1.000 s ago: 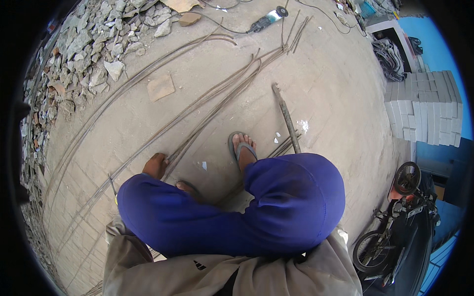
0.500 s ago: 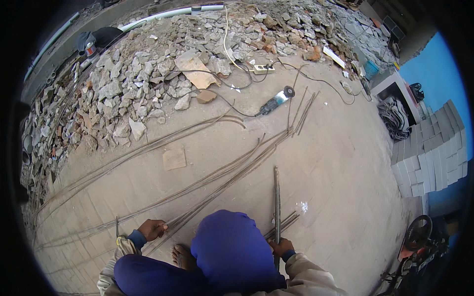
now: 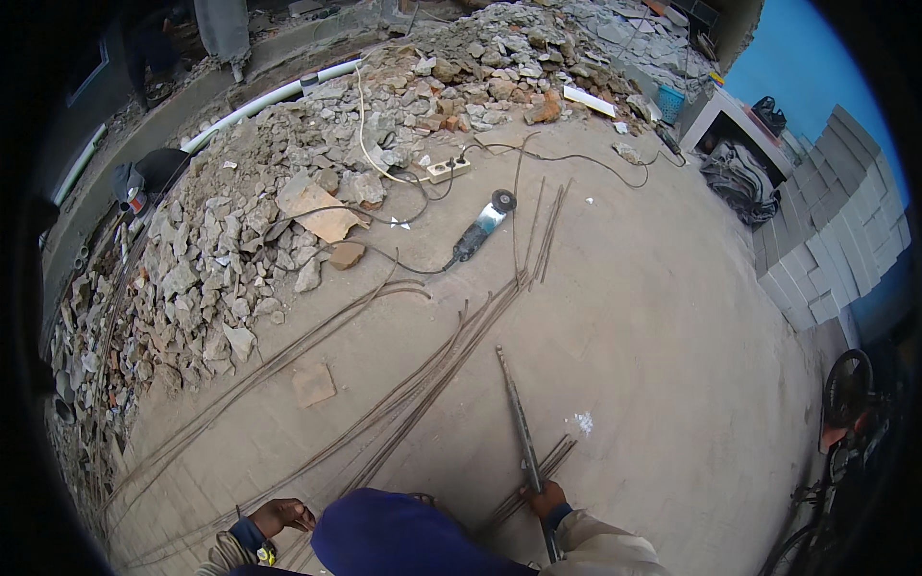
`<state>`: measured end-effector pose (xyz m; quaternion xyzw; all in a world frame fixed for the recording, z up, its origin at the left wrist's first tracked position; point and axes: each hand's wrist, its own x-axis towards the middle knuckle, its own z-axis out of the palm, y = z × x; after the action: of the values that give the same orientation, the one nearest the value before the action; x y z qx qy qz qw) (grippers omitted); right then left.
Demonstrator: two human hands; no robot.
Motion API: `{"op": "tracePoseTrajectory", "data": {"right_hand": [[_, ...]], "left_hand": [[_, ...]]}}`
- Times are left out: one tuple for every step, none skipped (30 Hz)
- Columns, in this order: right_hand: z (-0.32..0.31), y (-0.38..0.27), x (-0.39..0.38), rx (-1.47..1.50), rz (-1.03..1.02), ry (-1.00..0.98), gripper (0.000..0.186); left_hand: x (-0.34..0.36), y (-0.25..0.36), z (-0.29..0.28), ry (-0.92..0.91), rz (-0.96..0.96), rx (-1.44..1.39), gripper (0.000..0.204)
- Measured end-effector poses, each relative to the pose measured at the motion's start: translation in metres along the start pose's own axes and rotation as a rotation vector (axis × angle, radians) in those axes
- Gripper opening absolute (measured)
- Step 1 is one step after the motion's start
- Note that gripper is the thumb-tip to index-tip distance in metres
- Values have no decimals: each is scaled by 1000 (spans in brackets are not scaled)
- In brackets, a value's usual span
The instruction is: The person measures and cuts metal rods using a tape measure and angle grinder. They align rods on the floor, mark lengths, and cut them to size while sitting cross-legged.
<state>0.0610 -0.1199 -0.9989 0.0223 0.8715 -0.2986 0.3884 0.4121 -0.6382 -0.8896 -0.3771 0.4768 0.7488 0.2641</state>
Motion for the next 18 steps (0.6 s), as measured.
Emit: {"op": "tracePoseTrajectory", "data": {"right_hand": [[1, -1, -2, 60, -42, 18, 46], [5, -4, -3, 79, -27, 41, 50], [6, -8, -6, 91, -5, 63, 55], [8, -14, -8, 19, 5, 114, 68], [7, -19, -12, -10, -9, 128, 72], [4, -24, -15, -49, -2, 147, 77], [1, -29, -17, -99, 36, 166, 82], [-3, -33, -20, -116, -53, 189, 81], [-9, -38, -23, -142, -107, 212, 80], [-13, -42, -26, -183, -94, 239, 79], [-16, -46, -29, -164, -149, 237, 78], [-20, -51, -30, -165, -135, 237, 76], [-25, -55, -32, -173, -116, 231, 74], [-28, -61, -33, -144, -137, 236, 71], [-28, -71, -30, -118, -132, 217, 68], [-30, -83, -27, -83, -223, 210, 63], [-31, -98, -22, -60, -219, 189, 59], [-30, -115, -18, 36, -308, 129, 54]], "left_hand": [[0, 3, -2, -44, 28, 26, 49], [-1, 8, -5, -49, 0, 69, 50], [-2, 12, -7, -50, -23, 112, 51], [0, 17, -8, -152, -50, 153, 54], [1, 20, -10, -133, -62, 201, 52], [3, 22, -10, -132, -44, 236, 50], [6, 23, -12, -129, -25, 270, 47], [9, 22, -12, -91, 80, 265, 44], [13, 21, -13, -54, 181, 261, 42], [17, 21, -14, 7, 236, 272, 40], [22, 22, -16, 55, 378, 263, 40], [27, 25, -19, 127, 470, 262, 40], [30, 25, -19, 216, 491, 265, 41], [31, 28, -21, 349, 592, 433, 38], [29, 36, -28, 532, 577, 639, 35], [29, 44, -33, 670, 717, 742, 34], [23, 54, -41, 761, 734, 760, 30], [17, 65, -49, 862, 784, 829, 28]]}}
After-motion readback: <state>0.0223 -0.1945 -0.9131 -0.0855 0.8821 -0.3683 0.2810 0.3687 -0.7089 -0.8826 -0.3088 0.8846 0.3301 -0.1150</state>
